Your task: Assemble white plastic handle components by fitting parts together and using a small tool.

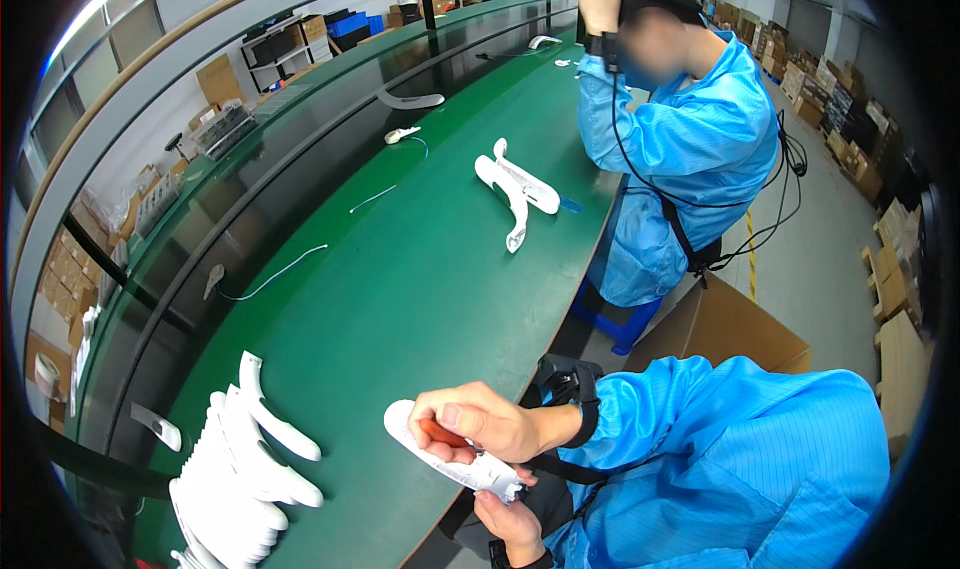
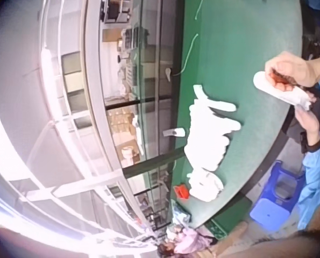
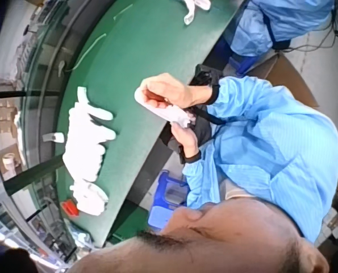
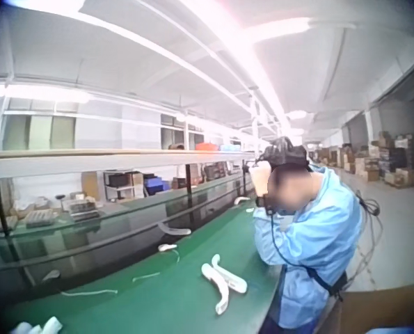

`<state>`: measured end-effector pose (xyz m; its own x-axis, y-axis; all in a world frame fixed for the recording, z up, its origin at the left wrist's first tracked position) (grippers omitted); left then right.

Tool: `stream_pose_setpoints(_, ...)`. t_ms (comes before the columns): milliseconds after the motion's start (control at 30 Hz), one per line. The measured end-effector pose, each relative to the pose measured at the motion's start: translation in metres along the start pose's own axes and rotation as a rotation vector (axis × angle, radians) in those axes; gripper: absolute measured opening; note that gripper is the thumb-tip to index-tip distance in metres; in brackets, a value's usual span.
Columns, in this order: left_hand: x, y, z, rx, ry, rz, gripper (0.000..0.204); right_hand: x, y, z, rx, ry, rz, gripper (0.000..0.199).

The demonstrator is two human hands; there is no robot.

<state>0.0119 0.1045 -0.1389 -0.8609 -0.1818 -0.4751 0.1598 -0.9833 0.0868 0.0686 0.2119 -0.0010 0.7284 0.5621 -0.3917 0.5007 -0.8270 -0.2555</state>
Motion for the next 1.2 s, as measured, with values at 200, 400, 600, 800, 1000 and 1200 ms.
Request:
stream_pose_setpoints(200, 0.006, 0.001, -0.007, 0.005, 0.005, -0.003, 0.061, -0.008, 0.002, 0.019, -0.014, 0.005, -0.028, 0.042)
stream_pose_setpoints(400, 0.007, 0.0, -0.007, 0.0, 0.007, 0.035, 0.061, -0.007, 0.001, 0.026, -0.024, 0.041, -0.02, 0.042)
stream_pose_setpoints(600, 0.008, -0.001, -0.008, -0.009, 0.016, 0.016, 0.06, -0.007, 0.001, 0.027, -0.041, 0.041, -0.014, 0.041)
stream_pose_setpoints(800, 0.013, -0.001, -0.009, -0.011, 0.011, 0.012, 0.063, -0.005, 0.005, 0.032, -0.012, 0.155, -0.044, 0.036)
stream_pose_setpoints(1000, 0.011, -0.001, -0.01, -0.009, 0.064, -0.005, 0.06, -0.001, 0.011, 0.025, 0.09, 0.236, -0.001, 0.027)
stream_pose_setpoints(1200, 0.025, 0.002, -0.031, -0.018, 0.11, 0.088, 0.056, -0.002, 0.012, 0.025, 0.036, 0.212, 0.048, 0.03)
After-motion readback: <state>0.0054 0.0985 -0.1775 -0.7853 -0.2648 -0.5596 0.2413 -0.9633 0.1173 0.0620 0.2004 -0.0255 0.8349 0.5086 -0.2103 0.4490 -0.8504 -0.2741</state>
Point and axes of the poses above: each hand's wrist, its own y-axis away from the middle knuckle, its own x-axis out of the back of the hand, z = x × y, the point moved 7 cm from there along -y, towards the middle knuckle
